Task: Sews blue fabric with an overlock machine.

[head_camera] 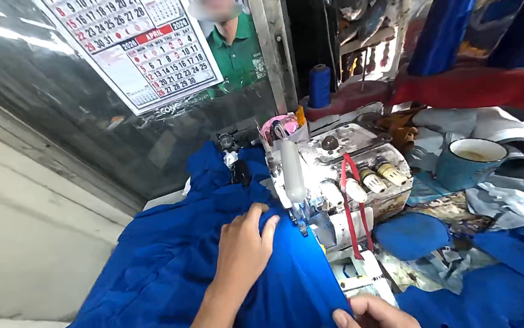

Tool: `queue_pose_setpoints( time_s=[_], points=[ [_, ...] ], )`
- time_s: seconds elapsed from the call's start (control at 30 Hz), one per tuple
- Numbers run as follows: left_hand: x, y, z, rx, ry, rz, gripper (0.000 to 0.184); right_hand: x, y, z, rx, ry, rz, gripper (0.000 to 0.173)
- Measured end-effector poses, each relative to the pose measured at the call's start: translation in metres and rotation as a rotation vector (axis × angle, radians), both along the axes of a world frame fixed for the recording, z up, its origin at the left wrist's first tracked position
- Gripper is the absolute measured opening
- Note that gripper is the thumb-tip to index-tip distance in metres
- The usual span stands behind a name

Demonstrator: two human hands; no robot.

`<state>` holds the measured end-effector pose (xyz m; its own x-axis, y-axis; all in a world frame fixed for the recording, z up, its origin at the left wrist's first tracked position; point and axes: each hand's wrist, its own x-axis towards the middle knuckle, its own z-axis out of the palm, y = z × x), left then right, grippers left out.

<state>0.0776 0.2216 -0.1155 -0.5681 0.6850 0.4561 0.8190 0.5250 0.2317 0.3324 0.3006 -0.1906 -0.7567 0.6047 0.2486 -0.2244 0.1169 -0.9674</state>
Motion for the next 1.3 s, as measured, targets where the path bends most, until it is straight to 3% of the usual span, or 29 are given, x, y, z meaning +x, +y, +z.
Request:
queue_pose_setpoints(
  time_s=[0.17, 0.33, 0.4, 0.47, 0.53, 0.57, 0.67, 0.73, 0.8, 0.87, 0.93, 0.97, 1.1, 1.17, 1.2, 1.27, 1.3],
  points=[
    [-0.025, 0.02, 0.013, -0.056, -0.09, 0.066, 0.031, -0.045, 0.012, 0.018, -0.011, -0.049, -0.182, 0.016],
    [-0.065, 0.033, 0.036, -0.191, -0.09, 0.059, 0.03, -0.089, 0.021, 0.013, 0.007, -0.066, -0.323, 0.045],
    [-0.068, 0.02, 0.059, -0.071, -0.096, 0.061, 0.033, -0.072, 0.022, 0.016, 0.08, -0.125, -0.189, 0.042],
    [-0.053, -0.01, 0.079, 0.15, -0.012, 0.042, 0.037, -0.039, 0.031, 0.026, 0.262, -0.278, 0.146, 0.036],
    [-0.038, -0.038, 0.082, 0.351, 0.136, 0.005, 0.034, -0.027, 0.041, 0.044, 0.472, -0.408, 0.456, 0.028],
    [-0.03, -0.049, 0.081, 0.426, 0.19, -0.02, 0.032, -0.035, 0.039, 0.057, 0.499, -0.406, 0.49, 0.032],
    [-0.017, -0.071, 0.079, 0.574, 0.288, -0.12, 0.03, -0.091, 0.021, 0.101, 0.251, -0.226, 0.338, 0.062],
    [-0.011, -0.086, 0.071, 0.614, 0.337, -0.166, 0.025, -0.109, 0.017, 0.102, 0.128, -0.219, 0.434, 0.063],
    [0.002, -0.1, 0.054, 0.558, 0.336, -0.184, 0.022, -0.085, 0.023, 0.074, 0.223, -0.186, 0.454, 0.037],
    [0.025, -0.092, 0.022, 0.507, 0.283, -0.212, 0.019, -0.052, 0.035, 0.045, 0.132, -0.111, 0.196, 0.017],
    [0.048, -0.061, -0.01, 0.537, 0.217, -0.267, 0.017, -0.049, 0.035, 0.023, -0.067, -0.038, -0.153, 0.013],
    [0.053, -0.05, -0.013, 0.526, 0.194, -0.304, 0.016, -0.049, 0.032, 0.015, -0.079, -0.035, -0.204, 0.013],
    [0.032, -0.08, 0.048, 0.174, -0.048, -0.532, 0.017, -0.001, 0.022, 0.018, 0.152, -0.075, -0.12, 0.018],
    [0.022, -0.096, 0.071, 0.014, -0.189, -0.719, 0.017, -0.01, 0.021, 0.031, 0.34, 0.043, -0.199, 0.01],
    [0.02, -0.098, 0.079, -0.071, -0.221, -0.794, 0.018, -0.028, 0.019, 0.039, 0.477, 0.119, -0.162, 0.015],
    [0.02, -0.098, 0.101, -0.282, -0.169, -0.821, 0.026, -0.07, 0.016, 0.064, 0.765, 0.212, 0.126, 0.042],
    [0.019, -0.101, 0.113, -0.381, -0.085, -0.767, 0.033, -0.088, 0.014, 0.076, 0.878, 0.243, 0.272, 0.04]
  ],
)
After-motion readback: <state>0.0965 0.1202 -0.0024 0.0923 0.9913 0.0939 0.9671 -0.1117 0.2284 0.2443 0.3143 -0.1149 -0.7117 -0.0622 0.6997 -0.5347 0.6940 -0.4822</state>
